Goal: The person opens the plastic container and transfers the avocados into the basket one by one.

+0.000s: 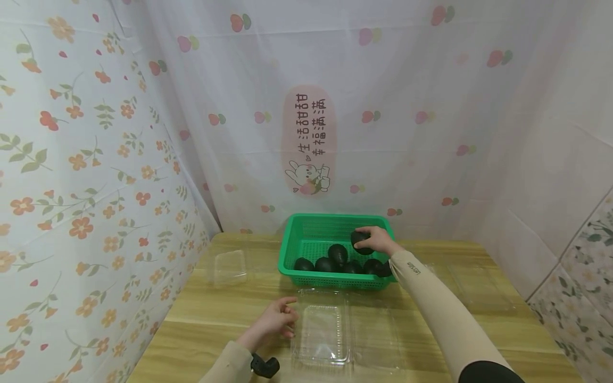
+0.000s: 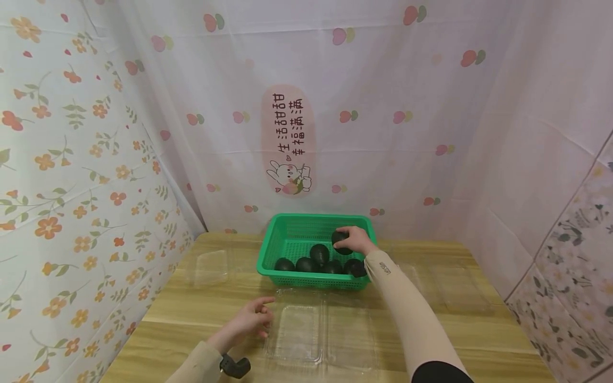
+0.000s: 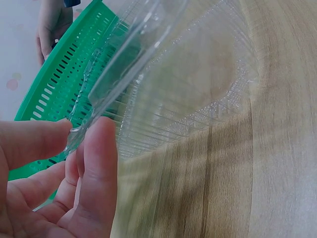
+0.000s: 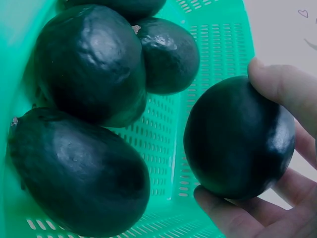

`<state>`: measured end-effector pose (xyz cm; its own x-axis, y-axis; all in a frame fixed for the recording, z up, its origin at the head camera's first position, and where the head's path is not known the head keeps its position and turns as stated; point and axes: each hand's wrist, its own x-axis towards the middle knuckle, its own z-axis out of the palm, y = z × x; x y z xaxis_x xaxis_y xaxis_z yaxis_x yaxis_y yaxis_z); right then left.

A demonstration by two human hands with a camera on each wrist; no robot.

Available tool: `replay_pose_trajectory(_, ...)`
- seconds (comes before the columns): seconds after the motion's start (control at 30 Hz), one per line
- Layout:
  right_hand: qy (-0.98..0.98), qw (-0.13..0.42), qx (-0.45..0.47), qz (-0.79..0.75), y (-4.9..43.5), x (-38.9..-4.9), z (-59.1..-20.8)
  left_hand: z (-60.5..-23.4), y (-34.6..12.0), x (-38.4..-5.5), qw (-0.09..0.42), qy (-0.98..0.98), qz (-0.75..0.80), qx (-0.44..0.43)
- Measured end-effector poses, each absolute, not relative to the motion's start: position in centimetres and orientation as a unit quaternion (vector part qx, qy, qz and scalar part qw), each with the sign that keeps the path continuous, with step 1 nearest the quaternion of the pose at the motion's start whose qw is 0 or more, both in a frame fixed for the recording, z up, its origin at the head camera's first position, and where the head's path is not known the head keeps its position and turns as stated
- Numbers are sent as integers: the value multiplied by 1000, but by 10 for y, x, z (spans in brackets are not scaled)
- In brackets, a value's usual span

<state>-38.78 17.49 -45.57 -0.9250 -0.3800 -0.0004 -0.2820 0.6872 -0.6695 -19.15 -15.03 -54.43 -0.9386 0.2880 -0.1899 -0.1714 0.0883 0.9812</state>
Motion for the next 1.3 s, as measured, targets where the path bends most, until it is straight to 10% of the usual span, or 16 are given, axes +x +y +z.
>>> replay_pose_trajectory(1.3, 919, 77, -134, -364, 171, -390, -472, -543, -150, -190, 168, 717, 675, 33)
